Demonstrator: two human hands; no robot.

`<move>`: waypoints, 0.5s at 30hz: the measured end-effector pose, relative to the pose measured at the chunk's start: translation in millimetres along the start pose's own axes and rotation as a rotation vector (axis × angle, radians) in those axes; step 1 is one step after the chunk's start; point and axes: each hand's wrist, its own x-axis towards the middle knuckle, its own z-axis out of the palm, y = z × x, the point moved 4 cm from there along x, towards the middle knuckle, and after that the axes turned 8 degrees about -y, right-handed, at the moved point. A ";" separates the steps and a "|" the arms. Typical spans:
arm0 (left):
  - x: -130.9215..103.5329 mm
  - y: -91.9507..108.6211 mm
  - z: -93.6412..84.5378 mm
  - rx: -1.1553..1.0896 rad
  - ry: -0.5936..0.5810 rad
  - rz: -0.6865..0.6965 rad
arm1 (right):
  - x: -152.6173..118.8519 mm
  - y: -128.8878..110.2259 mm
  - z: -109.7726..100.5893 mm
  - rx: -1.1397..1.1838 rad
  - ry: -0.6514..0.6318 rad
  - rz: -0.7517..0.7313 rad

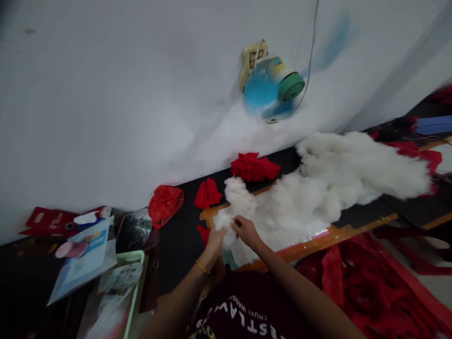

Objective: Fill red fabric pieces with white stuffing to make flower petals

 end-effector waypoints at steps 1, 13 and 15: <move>0.6 -0.1 -0.2 -0.013 0.000 0.003 | 1.4 1.3 -2.1 0.011 0.030 0.010; -5.3 5.0 1.3 0.047 -0.121 -0.080 | 9.0 2.6 -13.5 0.272 0.073 0.095; -4.6 1.3 3.4 0.093 -0.084 -0.090 | 9.7 -1.7 -11.0 0.293 0.043 0.080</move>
